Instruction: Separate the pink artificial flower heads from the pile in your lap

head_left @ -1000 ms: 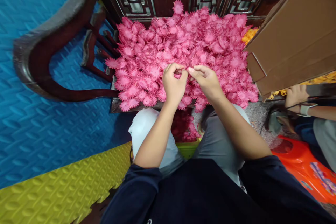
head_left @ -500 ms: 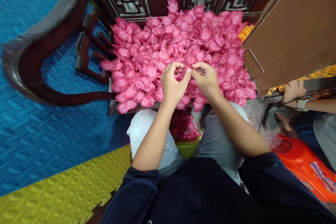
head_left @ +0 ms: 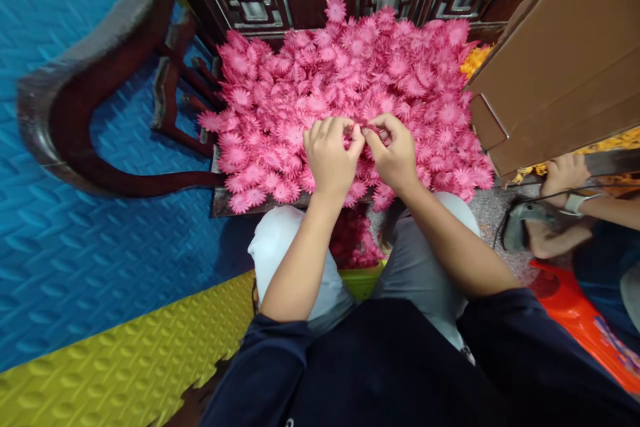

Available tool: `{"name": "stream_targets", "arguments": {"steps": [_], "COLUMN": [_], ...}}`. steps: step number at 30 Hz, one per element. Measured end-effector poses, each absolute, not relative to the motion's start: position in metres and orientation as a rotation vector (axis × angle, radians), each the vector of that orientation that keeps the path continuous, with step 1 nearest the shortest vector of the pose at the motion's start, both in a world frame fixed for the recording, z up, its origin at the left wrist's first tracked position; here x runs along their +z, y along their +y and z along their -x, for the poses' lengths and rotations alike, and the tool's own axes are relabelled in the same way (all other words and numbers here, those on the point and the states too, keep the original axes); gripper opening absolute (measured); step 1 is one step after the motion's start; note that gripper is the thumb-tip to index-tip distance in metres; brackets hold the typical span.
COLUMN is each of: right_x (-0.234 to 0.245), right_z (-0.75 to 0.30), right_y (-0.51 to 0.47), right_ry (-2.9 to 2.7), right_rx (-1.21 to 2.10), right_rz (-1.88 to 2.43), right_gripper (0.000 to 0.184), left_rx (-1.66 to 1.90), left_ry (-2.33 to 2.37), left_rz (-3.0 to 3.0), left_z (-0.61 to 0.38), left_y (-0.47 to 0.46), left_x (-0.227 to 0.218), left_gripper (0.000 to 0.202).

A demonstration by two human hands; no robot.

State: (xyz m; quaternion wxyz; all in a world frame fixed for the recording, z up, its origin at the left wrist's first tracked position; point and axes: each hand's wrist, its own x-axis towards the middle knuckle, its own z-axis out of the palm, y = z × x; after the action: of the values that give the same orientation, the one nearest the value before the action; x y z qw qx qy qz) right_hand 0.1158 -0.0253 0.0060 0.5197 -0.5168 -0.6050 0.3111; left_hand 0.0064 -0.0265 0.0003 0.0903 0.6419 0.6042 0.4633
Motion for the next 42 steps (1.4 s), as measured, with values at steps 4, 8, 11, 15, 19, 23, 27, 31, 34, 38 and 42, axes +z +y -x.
{"name": "stream_targets", "arguments": {"steps": [4,8,11,15,19,23,27,31,34,38,42], "right_x": [0.001,-0.005,-0.007,-0.012,-0.015,-0.009,-0.003,-0.01,-0.019,-0.015,-0.001], "right_z": [-0.113,-0.11,-0.107,-0.102,-0.1,-0.108,-0.117,-0.116,-0.114,-0.114,-0.116], "right_y": [-0.024,-0.021,-0.019,-0.017,-0.012,-0.003,-0.003,-0.008,-0.007,-0.009,-0.019], "right_ry": [-1.346,-1.194,-1.068,-0.829,-0.696,-0.93,-1.176,-1.291,-1.336,-1.454,-1.651], "right_rx": [0.764,0.817,0.863,1.037,1.158,1.194,1.054,0.999,0.878,0.714,0.551], "right_rz": [1.219,1.187,1.221,1.275,1.237,1.231,1.241,1.251,1.287,1.315,1.38], "right_gripper": [0.006,0.006,0.011,0.018,0.013,0.016,0.016,0.009,0.011,0.009,0.007], "left_rx": [1.397,1.491,1.563,1.595,1.598,1.57,1.471,1.463,1.482,1.48,1.534], "left_ry": [1.797,1.723,1.646,1.577,1.566,1.613,1.527,1.505,1.431,1.49,1.568], "left_rz": [-1.851,-1.764,-1.626,-1.453,-1.422,-1.486,-1.549,-1.505,-1.472,-1.524,-1.708], "left_z": [-0.011,-0.018,-0.026,-0.037,-0.036,-0.021,-0.009,-0.001,0.006,0.012,0.01], "left_y": [-0.025,-0.024,-0.026,-0.028,-0.023,-0.015,-0.012,-0.01,-0.005,-0.003,-0.009], "left_x": [-0.002,-0.004,-0.004,-0.006,-0.01,-0.012,-0.011,-0.017,-0.025,-0.031,-0.025], "left_gripper": [0.011,0.013,0.013,0.014,0.013,0.013,0.02,0.022,0.025,0.023,0.015]}}
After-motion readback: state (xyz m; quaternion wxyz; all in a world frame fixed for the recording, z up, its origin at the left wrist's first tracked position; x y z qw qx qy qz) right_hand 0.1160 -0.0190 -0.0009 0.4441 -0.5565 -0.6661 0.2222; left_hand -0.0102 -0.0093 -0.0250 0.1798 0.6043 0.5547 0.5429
